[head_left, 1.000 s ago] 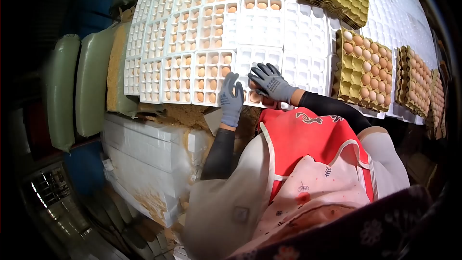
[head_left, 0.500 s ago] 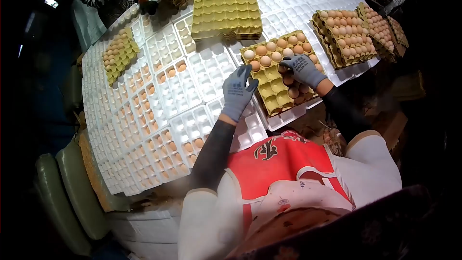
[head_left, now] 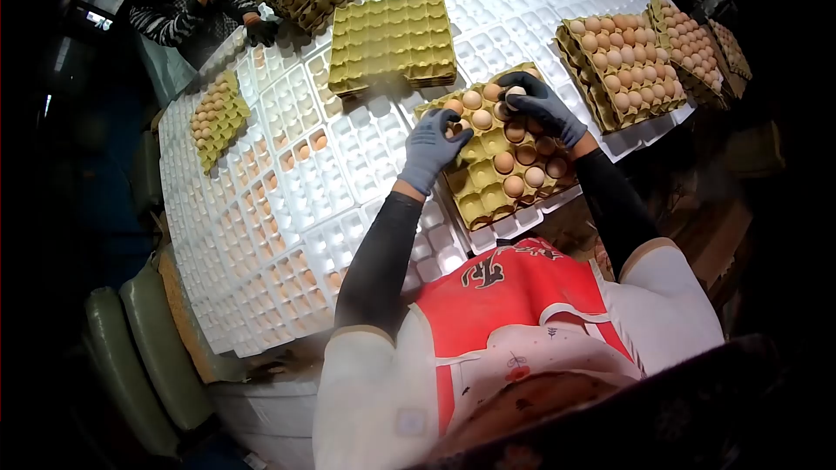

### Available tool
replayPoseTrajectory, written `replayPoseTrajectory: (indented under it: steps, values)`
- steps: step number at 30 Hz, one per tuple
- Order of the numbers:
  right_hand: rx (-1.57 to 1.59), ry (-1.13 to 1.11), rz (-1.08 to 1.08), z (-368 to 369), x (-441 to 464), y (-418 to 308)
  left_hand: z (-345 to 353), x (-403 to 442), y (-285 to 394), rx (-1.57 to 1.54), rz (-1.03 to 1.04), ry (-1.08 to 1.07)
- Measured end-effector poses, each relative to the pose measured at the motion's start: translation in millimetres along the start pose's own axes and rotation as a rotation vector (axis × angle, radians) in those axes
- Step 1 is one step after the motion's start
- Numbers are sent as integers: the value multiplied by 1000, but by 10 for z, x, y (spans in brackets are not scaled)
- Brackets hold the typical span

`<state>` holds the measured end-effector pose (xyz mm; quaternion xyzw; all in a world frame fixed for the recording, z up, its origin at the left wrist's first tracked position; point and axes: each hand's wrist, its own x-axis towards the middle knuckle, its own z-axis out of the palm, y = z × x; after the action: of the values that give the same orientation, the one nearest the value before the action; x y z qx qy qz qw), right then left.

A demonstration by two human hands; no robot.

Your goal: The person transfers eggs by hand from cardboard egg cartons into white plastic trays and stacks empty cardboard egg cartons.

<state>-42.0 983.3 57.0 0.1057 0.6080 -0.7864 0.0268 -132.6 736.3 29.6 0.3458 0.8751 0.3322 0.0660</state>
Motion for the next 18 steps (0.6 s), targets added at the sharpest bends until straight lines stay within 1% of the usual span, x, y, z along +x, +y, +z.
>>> replayPoseTrajectory:
  steps: [1, 3, 4, 5, 6, 7, 9, 10, 11, 12, 13, 14, 15, 17, 18]
  values:
    - [-390, -80, -133, 65, 135, 31, 96, -7, 111, 213, -19, -51]
    - [-1281, -200, -366, 242, 268, 36, 166, 56, 204, 403, -72, -157]
    - [-1506, -146, -461, 362, 260, 93, 135, 52, 172, 406, -76, -156]
    - [-1485, -180, -292, 313, 431, 347, 67, 26, 103, 242, -52, -96]
    - [-1563, -207, -333, 341, 370, 179, -16, 7, 1, 79, -30, -34]
    - [-1638, -233, -376, 393, 304, 0, 5, -27, -316, -301, 65, 70]
    - [-796, -225, -229, 41, 502, 64, -311, -140, -532, -853, -180, 98]
    - [-420, -117, -56, 16, 454, -50, -516, -151, -475, -948, -247, 105]
    - [-247, -119, -22, 71, 373, -289, -664, -175, -409, -1045, -317, 117]
    - [-251, -138, 11, 142, 426, -312, -664, -94, -492, -933, -312, 25]
    - [-252, -152, 41, 214, 525, -317, -626, 8, -482, -776, -364, -64]
    - [-258, -250, -38, 255, 725, -172, -545, 92, -440, -282, -209, -48]
    - [-494, -303, -78, 357, 874, -108, -421, 163, -405, 209, -55, -32]
    - [-1554, -257, -478, 724, 927, -23, -341, 325, -119, 636, -95, -243]
    - [-1854, -171, -250, 936, 976, 75, -61, 465, -280, 735, -116, -197]
